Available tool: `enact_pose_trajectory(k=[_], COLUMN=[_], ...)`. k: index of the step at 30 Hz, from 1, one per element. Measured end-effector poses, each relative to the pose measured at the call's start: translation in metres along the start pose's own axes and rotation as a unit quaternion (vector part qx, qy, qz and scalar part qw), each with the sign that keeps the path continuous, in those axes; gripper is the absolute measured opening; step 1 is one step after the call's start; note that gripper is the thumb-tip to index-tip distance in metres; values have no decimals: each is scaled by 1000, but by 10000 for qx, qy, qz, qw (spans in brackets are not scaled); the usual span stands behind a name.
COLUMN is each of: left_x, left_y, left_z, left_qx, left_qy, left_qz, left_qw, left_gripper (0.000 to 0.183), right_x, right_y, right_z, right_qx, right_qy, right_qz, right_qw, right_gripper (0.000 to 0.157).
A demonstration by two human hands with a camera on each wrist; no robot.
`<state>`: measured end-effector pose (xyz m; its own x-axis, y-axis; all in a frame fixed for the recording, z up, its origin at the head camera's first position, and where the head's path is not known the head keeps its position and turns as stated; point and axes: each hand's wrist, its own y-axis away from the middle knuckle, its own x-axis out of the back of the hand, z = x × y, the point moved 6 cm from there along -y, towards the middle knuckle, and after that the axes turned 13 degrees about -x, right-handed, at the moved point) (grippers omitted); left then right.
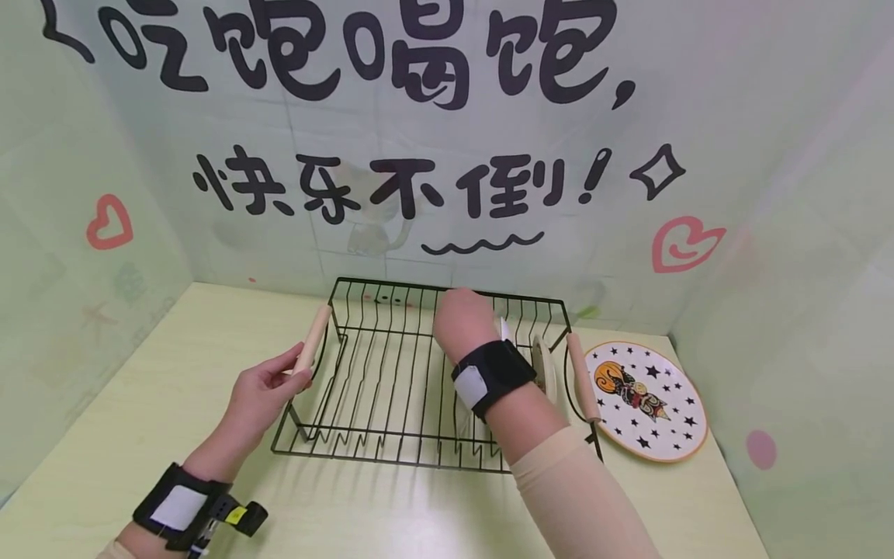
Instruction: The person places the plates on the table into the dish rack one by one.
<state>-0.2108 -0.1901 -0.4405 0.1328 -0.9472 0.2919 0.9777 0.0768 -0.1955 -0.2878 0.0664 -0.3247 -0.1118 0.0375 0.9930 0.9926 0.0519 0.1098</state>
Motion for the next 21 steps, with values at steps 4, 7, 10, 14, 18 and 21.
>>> enact_pose_trajectory(k=[4,7,10,14,18,21], left_x=[0,0,0,0,0,1], left_y=[0,1,2,4,5,6], left_z=[-1,2,3,3,3,3], left_qx=[36,45,26,-60,-67,-18], left_qy=[47,64,90,69,61,99], left_qz=[-1,-14,-38,-51,-30,-14], left_qw=[10000,10000,9999,9999,10000,9999], left_gripper=[54,54,55,56,55,55], right_x=[-2,-2,-1,2,4,3], right_y=[-2,-1,2,6,8,8], right_z=[-1,-3,-5,-10,-13,-14], right_qx=[-169,-93,33,114,84,45], right_qy=[150,306,380,409,333,315], right_qz=[-68,-20,94,238,303,292], right_qw=[9997,9995,9992,9988,9989,9991], right_gripper=[32,32,34,35,35,34])
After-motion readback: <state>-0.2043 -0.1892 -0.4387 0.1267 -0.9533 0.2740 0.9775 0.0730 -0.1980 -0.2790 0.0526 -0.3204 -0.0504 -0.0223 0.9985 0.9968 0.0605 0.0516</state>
